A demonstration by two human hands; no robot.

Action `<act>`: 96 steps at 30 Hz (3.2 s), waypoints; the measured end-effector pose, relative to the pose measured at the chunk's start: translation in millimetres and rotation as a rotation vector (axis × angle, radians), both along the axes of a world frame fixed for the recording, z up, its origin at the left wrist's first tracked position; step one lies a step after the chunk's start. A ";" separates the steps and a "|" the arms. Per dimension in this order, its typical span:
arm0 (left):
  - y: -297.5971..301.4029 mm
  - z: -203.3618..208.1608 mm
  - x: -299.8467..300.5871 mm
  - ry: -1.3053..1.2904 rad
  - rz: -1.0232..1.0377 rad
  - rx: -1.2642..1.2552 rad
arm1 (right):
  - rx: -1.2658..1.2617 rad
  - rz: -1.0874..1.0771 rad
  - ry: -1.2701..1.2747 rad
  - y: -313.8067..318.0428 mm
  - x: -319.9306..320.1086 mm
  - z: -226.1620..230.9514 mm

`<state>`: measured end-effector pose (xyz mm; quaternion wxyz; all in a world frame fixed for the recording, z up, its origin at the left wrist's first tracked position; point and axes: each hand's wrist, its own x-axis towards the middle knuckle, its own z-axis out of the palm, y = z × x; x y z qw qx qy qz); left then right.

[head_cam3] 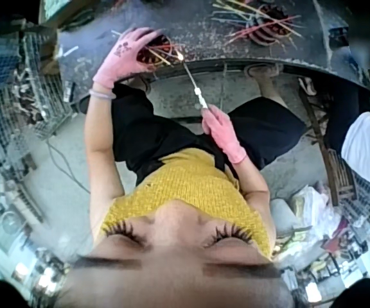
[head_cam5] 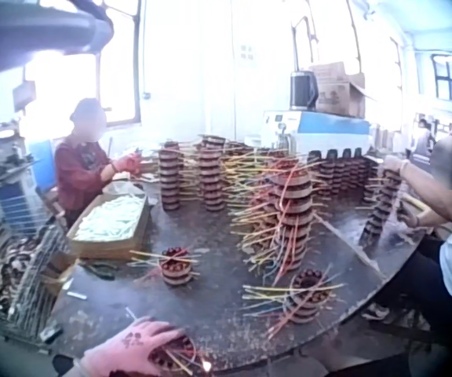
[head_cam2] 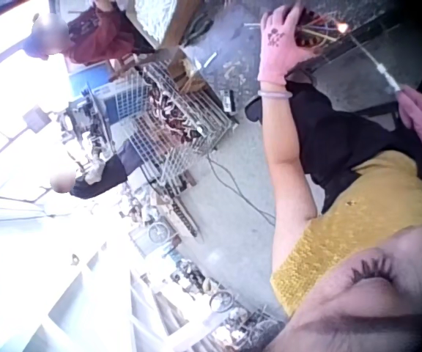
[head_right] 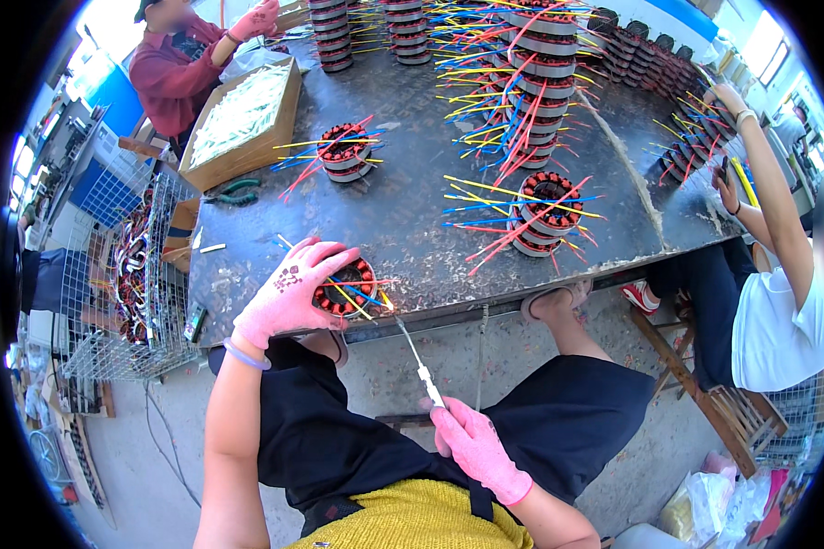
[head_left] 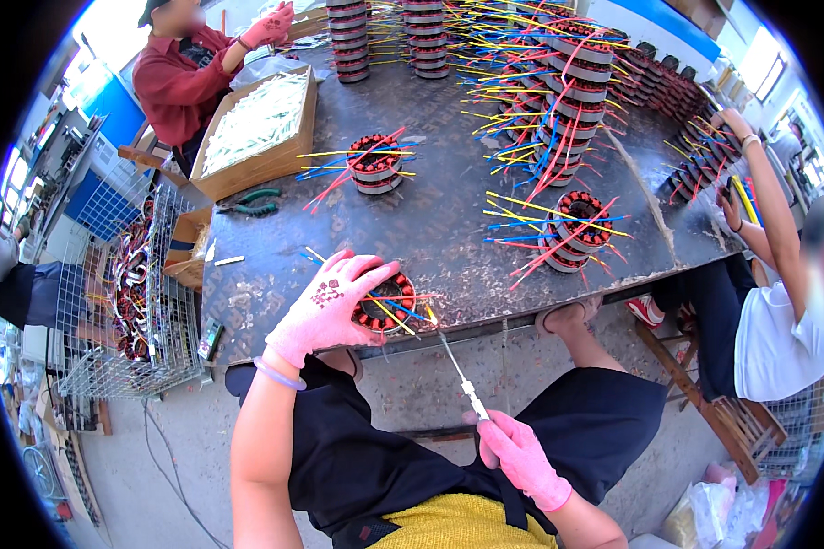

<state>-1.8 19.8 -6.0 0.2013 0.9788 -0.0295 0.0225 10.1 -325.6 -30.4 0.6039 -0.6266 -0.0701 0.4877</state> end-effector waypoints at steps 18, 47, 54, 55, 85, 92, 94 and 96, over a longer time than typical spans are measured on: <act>-0.5 3.3 -0.2 -0.004 -0.017 -0.007 | -0.017 0.024 -0.023 2.5 2.0 4.9; 2.7 -2.2 -1.9 -0.025 -0.027 -0.001 | -0.015 0.021 -0.050 1.9 -0.8 0.4; 1.2 0.9 -1.9 -0.009 -0.018 0.001 | 0.004 0.003 -0.004 2.5 -0.4 3.2; 1.5 -0.1 -1.7 -0.012 -0.020 -0.004 | 0.008 0.002 -0.003 1.4 -0.3 0.4; -1.2 0.7 -1.6 0.016 0.007 0.015 | -0.009 0.023 -0.033 2.5 -0.1 -2.2; -0.9 -1.8 -2.5 0.015 0.016 0.012 | -0.006 0.041 -0.074 2.4 -1.5 -4.1; -1.1 -1.5 -2.2 0.012 0.015 0.015 | -0.008 0.037 -0.070 3.0 -1.5 -2.8; -1.2 -1.4 -2.2 0.011 0.015 0.017 | -0.012 0.039 -0.076 3.0 -1.4 -3.2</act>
